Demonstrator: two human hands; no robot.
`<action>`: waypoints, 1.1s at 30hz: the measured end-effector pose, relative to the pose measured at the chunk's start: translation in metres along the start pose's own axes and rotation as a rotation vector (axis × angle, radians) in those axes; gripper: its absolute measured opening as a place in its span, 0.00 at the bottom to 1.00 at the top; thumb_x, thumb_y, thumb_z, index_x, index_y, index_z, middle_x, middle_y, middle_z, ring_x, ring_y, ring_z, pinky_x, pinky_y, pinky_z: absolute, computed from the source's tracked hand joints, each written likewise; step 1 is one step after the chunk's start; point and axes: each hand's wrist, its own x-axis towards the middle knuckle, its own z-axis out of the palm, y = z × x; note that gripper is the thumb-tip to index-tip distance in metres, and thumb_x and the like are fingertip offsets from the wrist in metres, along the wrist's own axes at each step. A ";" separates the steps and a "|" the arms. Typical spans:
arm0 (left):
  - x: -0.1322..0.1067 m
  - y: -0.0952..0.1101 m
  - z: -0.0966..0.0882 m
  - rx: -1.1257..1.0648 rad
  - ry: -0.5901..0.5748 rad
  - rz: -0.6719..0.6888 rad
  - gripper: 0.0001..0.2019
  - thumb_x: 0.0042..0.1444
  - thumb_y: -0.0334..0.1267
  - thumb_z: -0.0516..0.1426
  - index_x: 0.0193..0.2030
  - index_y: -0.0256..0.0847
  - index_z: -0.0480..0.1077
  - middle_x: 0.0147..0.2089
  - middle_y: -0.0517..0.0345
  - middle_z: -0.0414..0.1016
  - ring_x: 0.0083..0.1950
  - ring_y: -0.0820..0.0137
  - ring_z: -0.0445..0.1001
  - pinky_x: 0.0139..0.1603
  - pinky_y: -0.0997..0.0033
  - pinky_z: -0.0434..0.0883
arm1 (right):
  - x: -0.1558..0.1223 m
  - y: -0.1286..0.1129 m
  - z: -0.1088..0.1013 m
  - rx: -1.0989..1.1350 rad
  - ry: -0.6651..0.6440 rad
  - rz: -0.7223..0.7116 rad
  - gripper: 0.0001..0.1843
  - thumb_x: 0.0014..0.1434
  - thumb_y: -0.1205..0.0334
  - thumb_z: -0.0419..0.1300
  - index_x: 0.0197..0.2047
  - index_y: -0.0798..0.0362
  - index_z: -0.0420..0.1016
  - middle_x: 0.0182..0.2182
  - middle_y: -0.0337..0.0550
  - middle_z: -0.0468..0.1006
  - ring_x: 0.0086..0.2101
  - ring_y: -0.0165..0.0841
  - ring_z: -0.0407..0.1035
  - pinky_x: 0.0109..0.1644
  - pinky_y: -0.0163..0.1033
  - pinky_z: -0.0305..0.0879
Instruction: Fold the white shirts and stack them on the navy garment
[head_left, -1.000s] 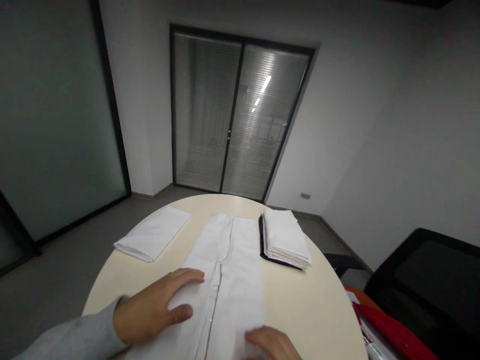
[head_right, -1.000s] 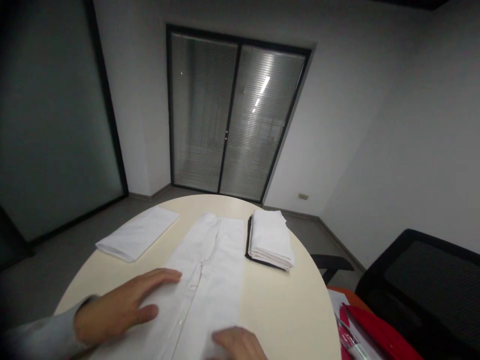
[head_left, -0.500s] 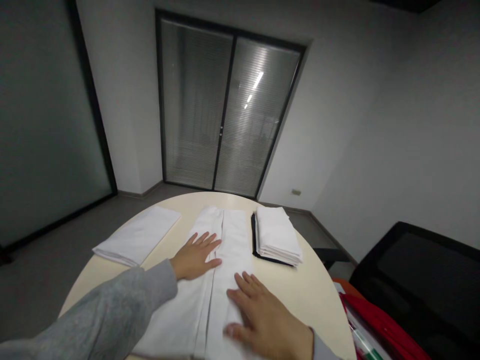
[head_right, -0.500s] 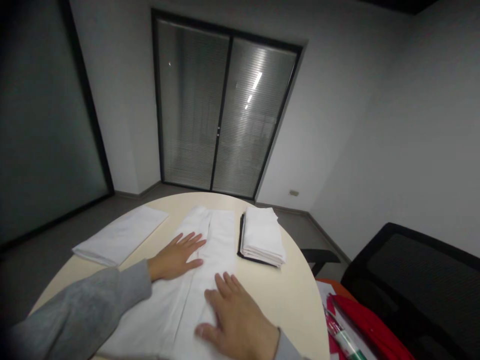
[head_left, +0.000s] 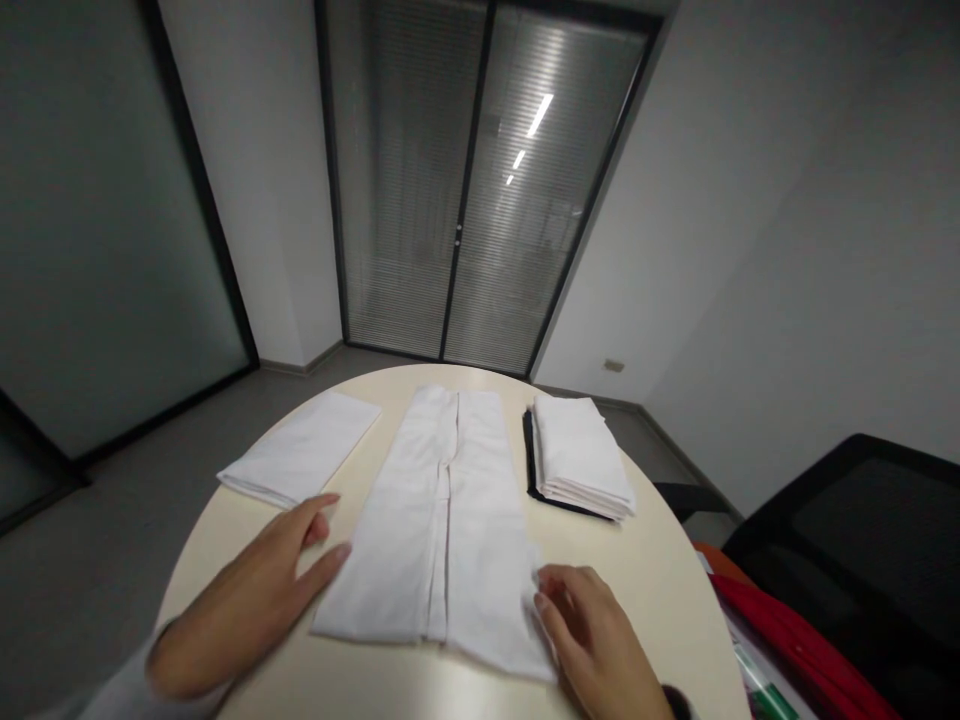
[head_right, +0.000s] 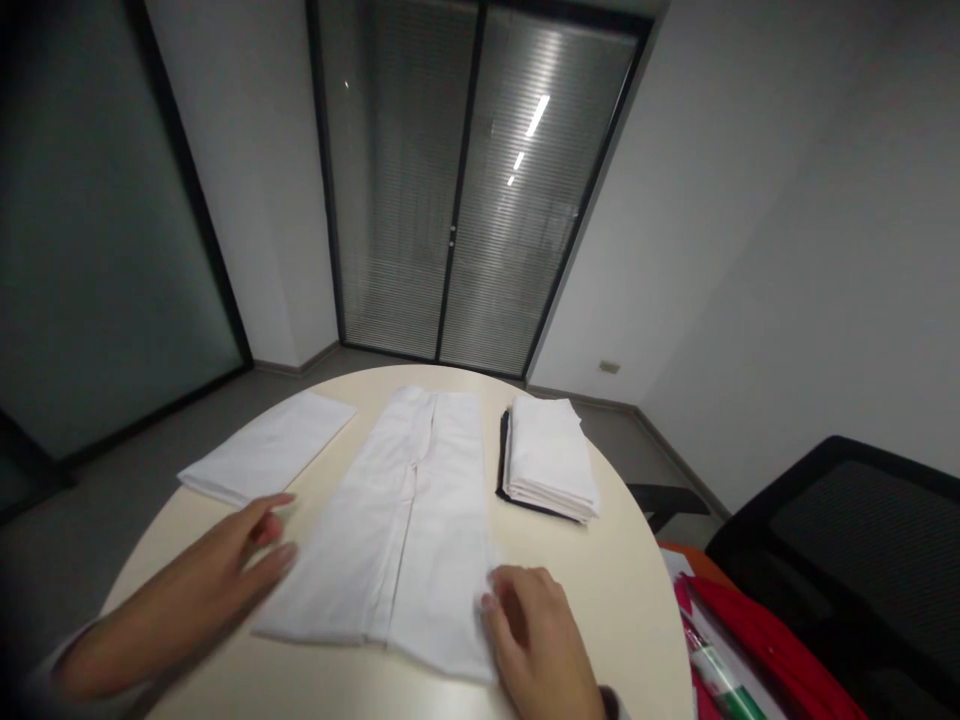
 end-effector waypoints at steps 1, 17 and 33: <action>-0.020 -0.016 0.002 0.016 -0.027 0.028 0.32 0.60 0.57 0.60 0.69 0.50 0.66 0.52 0.52 0.80 0.53 0.53 0.79 0.55 0.57 0.75 | -0.006 0.004 -0.003 0.006 -0.034 -0.023 0.16 0.68 0.48 0.58 0.52 0.46 0.78 0.48 0.52 0.80 0.49 0.48 0.74 0.55 0.55 0.73; -0.034 0.016 0.016 -0.163 -0.071 0.197 0.14 0.68 0.49 0.56 0.53 0.55 0.80 0.56 0.56 0.79 0.59 0.59 0.77 0.60 0.67 0.75 | -0.017 0.014 0.004 0.125 -0.035 -0.177 0.23 0.66 0.55 0.61 0.63 0.41 0.76 0.60 0.48 0.78 0.65 0.50 0.66 0.74 0.70 0.46; -0.017 0.057 -0.020 -0.565 -0.138 -0.200 0.31 0.62 0.66 0.55 0.61 0.45 0.68 0.34 0.61 0.72 0.32 0.67 0.71 0.31 0.71 0.70 | -0.003 -0.045 -0.013 0.990 -0.016 0.506 0.24 0.51 0.43 0.71 0.46 0.49 0.79 0.33 0.41 0.78 0.29 0.35 0.70 0.32 0.37 0.66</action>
